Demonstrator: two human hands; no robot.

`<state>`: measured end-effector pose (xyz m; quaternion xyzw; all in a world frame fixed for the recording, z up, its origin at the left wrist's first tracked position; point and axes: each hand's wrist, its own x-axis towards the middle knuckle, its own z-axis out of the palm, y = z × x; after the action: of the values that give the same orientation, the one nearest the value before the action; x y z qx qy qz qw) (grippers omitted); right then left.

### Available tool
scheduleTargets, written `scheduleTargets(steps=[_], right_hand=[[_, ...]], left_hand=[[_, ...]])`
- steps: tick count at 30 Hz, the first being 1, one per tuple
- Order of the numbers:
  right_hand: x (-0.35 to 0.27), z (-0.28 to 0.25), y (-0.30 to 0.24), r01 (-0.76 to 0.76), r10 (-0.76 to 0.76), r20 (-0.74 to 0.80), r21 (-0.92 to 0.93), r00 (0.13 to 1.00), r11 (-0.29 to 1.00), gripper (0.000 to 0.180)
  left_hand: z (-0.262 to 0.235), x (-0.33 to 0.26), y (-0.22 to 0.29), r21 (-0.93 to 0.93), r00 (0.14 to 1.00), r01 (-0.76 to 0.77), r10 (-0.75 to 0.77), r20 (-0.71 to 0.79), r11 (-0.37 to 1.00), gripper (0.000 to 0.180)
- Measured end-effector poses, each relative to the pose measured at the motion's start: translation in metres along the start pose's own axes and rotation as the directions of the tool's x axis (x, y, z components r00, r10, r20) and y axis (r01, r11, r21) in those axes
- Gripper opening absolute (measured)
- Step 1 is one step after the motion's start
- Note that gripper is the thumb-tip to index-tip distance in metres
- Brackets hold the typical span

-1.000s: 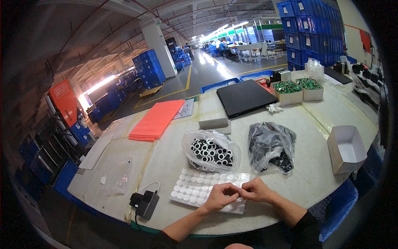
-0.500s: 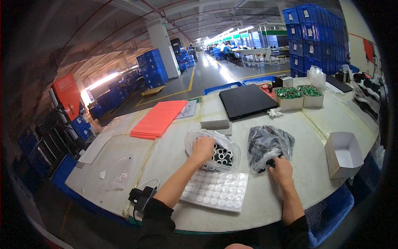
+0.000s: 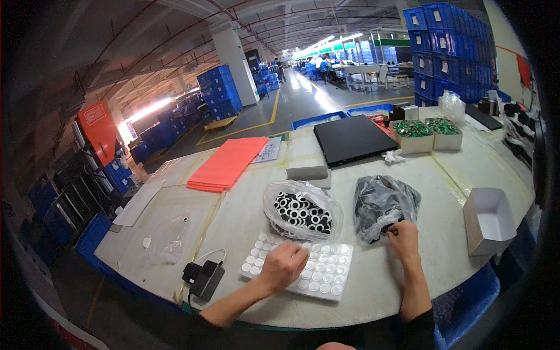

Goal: The person assembles small black rings and white rings by hand, placing them into a plastic organizer tray.

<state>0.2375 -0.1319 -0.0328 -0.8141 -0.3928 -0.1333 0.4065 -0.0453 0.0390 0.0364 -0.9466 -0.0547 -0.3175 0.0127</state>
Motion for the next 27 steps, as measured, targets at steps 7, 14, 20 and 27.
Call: scheduleTargets(steps=[7,14,20,27], right_hand=[[-0.020,0.007,-0.068,0.063,-0.120,0.063,0.571,0.991,0.818,0.010],[-0.048,0.035,-0.075,0.069,-0.296,0.284,0.605,0.912,0.793,0.011],[-0.045,0.037,-0.081,-0.205,-0.095,0.366,0.697,0.926,0.687,0.011],[-0.042,0.051,-0.074,-0.297,-0.056,0.418,0.728,0.907,0.618,0.011]], left_hand=[[0.000,-0.077,-0.031,-0.044,0.911,0.387,-0.375,0.172,0.921,0.016],[-0.002,-0.081,-0.037,-0.139,0.895,0.410,-0.368,0.254,0.901,0.015],[-0.023,-0.094,-0.049,-0.219,0.849,0.504,-0.526,-0.052,0.836,0.011],[-0.030,-0.089,-0.053,-0.363,0.790,0.604,-0.595,0.152,0.709,0.014]])
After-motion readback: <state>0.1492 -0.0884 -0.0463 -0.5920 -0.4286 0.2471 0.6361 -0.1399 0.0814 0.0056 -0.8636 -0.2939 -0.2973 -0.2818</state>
